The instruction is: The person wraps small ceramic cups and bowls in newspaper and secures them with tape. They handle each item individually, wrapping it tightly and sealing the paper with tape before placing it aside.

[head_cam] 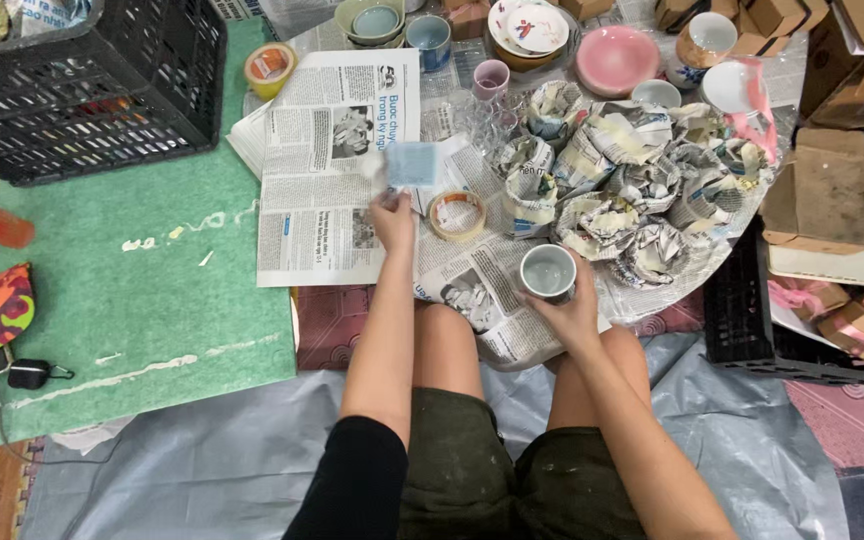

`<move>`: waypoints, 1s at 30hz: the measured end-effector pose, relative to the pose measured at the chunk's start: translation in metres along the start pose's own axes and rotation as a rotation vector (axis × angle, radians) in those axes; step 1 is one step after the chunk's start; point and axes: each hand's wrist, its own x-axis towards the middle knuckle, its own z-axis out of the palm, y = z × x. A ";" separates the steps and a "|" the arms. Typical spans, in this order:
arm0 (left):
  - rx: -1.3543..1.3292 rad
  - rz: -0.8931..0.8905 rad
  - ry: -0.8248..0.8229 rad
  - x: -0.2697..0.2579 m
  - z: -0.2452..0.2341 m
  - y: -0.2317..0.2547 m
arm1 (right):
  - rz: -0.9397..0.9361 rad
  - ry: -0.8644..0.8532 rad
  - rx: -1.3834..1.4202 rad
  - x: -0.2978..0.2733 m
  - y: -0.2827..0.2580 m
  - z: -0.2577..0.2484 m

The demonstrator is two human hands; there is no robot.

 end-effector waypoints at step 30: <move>-0.031 0.058 -0.382 -0.148 -0.047 0.045 | 0.086 0.096 0.156 -0.012 -0.008 -0.001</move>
